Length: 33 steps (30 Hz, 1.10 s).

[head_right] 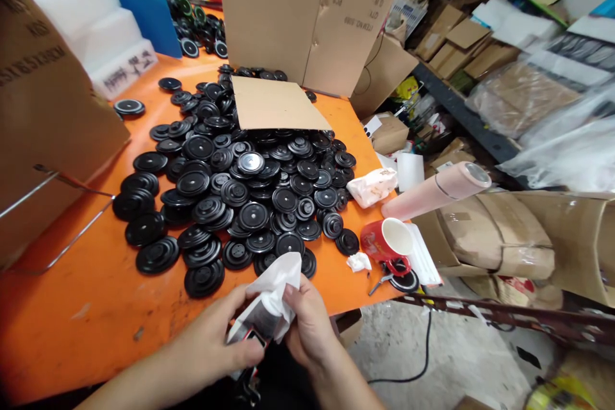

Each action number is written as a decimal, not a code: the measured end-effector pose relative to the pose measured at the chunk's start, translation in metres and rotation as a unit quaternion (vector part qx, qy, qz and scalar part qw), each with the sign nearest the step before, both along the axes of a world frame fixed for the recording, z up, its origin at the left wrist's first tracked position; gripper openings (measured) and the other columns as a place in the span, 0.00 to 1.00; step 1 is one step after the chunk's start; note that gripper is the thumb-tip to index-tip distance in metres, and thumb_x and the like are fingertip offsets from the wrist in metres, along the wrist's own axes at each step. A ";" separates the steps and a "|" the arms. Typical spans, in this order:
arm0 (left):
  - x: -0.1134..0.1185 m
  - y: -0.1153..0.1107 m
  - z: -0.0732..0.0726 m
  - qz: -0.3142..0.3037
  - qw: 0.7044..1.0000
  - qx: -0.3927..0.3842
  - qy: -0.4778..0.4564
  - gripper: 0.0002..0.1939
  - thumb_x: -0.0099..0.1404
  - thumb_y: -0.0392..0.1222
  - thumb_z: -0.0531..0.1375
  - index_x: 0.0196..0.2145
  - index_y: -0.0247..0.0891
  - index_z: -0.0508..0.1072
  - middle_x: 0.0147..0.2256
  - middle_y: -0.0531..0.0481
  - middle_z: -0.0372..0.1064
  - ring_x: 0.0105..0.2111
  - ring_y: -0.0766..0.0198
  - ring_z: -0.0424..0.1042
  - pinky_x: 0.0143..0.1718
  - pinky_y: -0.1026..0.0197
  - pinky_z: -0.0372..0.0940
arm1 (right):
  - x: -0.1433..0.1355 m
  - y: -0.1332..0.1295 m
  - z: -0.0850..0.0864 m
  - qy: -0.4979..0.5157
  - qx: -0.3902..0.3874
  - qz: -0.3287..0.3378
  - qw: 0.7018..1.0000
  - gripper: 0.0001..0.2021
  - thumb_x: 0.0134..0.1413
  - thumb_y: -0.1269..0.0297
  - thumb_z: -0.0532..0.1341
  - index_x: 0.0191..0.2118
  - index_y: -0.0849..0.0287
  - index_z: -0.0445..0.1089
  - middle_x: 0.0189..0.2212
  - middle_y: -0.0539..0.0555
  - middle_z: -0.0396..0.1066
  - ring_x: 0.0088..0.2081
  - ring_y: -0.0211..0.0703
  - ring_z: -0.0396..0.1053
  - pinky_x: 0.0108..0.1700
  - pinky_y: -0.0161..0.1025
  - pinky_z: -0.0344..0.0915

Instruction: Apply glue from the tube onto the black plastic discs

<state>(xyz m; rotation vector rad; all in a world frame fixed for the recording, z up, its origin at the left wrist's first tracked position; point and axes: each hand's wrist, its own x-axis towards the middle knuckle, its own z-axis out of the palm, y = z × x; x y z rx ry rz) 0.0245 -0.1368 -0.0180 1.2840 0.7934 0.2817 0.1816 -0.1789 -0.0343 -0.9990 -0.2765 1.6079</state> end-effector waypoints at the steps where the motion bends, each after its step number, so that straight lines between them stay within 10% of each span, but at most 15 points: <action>1: 0.000 0.000 0.003 -0.003 0.996 0.066 0.066 0.30 0.50 0.53 0.63 0.50 0.44 0.65 0.45 0.47 0.69 0.44 0.53 0.67 0.45 0.53 0.60 | -0.002 0.002 0.001 -0.004 -0.007 -0.012 1.000 0.15 0.42 0.59 0.67 0.36 0.61 0.71 0.28 0.56 0.74 0.30 0.45 0.72 0.36 0.41 0.67; 8: 0.005 -0.006 0.005 0.006 0.949 0.234 0.210 0.29 0.52 0.51 0.61 0.51 0.43 0.62 0.45 0.45 0.68 0.45 0.49 0.66 0.44 0.51 0.59 | -0.008 0.007 0.000 -0.026 -0.041 -0.068 0.997 0.12 0.43 0.64 0.67 0.36 0.61 0.70 0.27 0.53 0.74 0.28 0.40 0.70 0.34 0.37 0.67; 15: 0.000 0.000 0.002 0.000 0.998 -0.054 0.033 0.32 0.52 0.34 0.52 0.56 0.43 0.54 0.42 0.50 0.68 0.38 0.60 0.68 0.38 0.59 0.60 | -0.002 0.005 -0.005 -0.003 -0.032 0.003 0.999 0.17 0.36 0.60 0.71 0.33 0.63 0.71 0.23 0.51 0.71 0.20 0.32 0.65 0.23 0.28 0.63; 24: -0.009 0.004 -0.015 -0.028 0.938 -0.288 -0.190 0.38 0.47 0.32 0.54 0.57 0.40 0.49 0.36 0.49 0.71 0.37 0.59 0.70 0.42 0.55 0.58 | 0.013 0.003 -0.017 -0.005 -0.041 0.109 0.993 0.16 0.35 0.61 0.70 0.32 0.63 0.69 0.20 0.51 0.70 0.14 0.34 0.62 0.14 0.30 0.60; 33: -0.004 0.008 0.003 0.003 0.998 -0.010 0.060 0.34 0.50 0.46 0.62 0.55 0.42 0.58 0.46 0.44 0.67 0.43 0.53 0.67 0.44 0.54 0.60 | -0.012 0.009 -0.002 -0.061 -0.026 -0.009 0.998 0.15 0.38 0.62 0.70 0.35 0.61 0.71 0.24 0.49 0.71 0.23 0.33 0.66 0.26 0.29 0.65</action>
